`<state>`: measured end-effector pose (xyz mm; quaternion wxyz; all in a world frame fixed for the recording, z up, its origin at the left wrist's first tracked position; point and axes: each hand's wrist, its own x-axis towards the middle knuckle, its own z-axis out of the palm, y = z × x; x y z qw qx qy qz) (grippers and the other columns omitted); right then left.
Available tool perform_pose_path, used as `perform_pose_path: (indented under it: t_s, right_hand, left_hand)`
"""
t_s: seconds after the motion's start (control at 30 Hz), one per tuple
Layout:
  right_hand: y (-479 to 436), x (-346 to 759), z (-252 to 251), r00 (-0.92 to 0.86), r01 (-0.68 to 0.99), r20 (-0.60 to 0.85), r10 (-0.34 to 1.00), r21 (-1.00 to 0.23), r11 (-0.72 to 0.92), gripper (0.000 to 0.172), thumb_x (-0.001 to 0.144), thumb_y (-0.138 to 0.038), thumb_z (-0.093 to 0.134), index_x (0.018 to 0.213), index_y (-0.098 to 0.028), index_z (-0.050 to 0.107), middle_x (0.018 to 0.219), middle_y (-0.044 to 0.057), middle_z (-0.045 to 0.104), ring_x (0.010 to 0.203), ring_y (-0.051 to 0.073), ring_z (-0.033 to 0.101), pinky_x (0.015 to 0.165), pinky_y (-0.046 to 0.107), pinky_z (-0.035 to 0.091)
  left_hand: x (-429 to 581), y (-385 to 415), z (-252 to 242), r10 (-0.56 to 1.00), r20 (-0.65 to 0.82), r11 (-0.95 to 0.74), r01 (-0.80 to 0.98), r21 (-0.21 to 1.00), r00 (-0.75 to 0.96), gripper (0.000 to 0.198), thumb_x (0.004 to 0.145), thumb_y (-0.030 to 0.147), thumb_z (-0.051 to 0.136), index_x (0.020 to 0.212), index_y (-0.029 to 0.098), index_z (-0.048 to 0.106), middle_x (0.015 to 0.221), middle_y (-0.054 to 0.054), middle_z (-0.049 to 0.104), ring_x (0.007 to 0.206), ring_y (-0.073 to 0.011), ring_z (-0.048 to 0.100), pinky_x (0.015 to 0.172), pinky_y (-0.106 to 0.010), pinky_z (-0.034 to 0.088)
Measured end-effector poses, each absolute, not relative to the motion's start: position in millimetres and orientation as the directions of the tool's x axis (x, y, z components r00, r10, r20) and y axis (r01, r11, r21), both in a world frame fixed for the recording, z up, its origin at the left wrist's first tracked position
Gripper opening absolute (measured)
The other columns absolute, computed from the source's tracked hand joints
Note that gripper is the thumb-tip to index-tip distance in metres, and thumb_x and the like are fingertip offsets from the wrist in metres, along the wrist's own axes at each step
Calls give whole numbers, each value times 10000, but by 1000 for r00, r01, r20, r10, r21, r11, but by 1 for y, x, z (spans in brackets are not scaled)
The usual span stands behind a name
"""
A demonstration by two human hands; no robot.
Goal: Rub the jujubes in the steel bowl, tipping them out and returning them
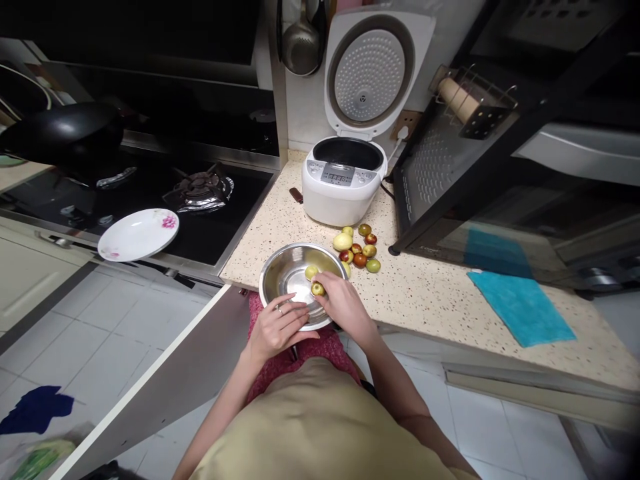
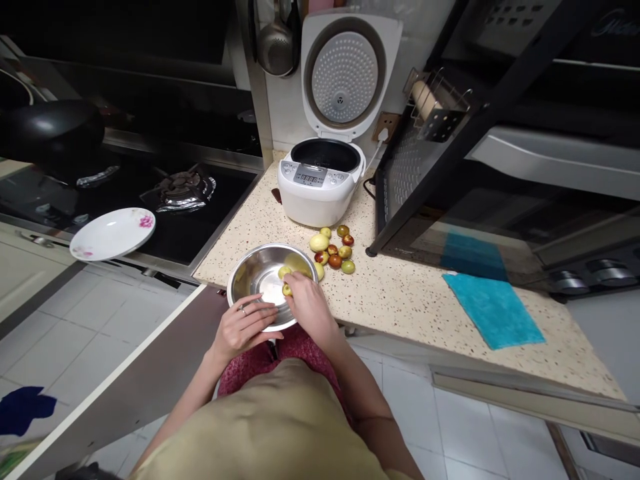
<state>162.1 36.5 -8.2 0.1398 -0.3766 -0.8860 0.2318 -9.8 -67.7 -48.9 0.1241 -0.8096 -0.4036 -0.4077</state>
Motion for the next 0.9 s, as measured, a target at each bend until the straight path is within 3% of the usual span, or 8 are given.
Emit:
perform_pose_path:
  t_s: [0.2, 0.37, 0.57, 0.7, 0.9]
  right_hand:
    - [36, 159, -8, -659, 632, 55, 750, -500, 592, 364, 850, 37, 650, 1148, -170, 685, 1052, 81, 728, 924, 231, 708, 757, 298, 531]
    - [33, 164, -7, -635, 584, 108, 765, -581, 567, 341, 854, 26, 655, 1116, -188, 701, 1087, 79, 733, 958, 225, 707, 804, 312, 545]
    - [44, 187, -10, -403, 464, 367, 838, -707, 533, 144, 959, -138, 606, 1032, -207, 709, 1050, 73, 743, 975, 232, 700, 886, 366, 559]
    - [62, 212, -22, -188, 581, 437, 880, -672, 458, 190, 996, -214, 529, 1071, -193, 702, 1075, 113, 722, 1029, 274, 671, 925, 424, 540]
    - [81, 231, -49, -76, 768, 461, 884, -539, 347, 338, 1028, -242, 409, 1230, -153, 665, 1149, 165, 690, 1097, 309, 591, 959, 472, 499]
  left_hand:
    - [-10, -67, -49, 550, 764, -644, 754, 130, 338, 210, 935, 330, 770, 1034, 158, 701, 940, -36, 820, 926, -189, 785, 1003, -407, 598]
    - [-12, -68, -49, 556, 758, -646, 751, 136, 341, 229, 945, 362, 756, 1037, 160, 699, 943, -39, 822, 922, -194, 788, 979, -410, 607]
    - [-12, -67, -48, 556, 752, -643, 756, 121, 353, 145, 958, 255, 744, 1051, 153, 701, 931, -34, 820, 909, -186, 786, 961, -387, 609]
    - [-11, -68, -47, 556, 758, -641, 757, 127, 343, 145, 938, 236, 764, 1032, 144, 703, 925, -33, 816, 896, -179, 783, 954, -367, 607]
    - [-10, -68, -44, 561, 748, -641, 758, 123, 354, 148, 947, 231, 750, 1064, 153, 705, 945, -33, 818, 907, -182, 782, 944, -360, 610]
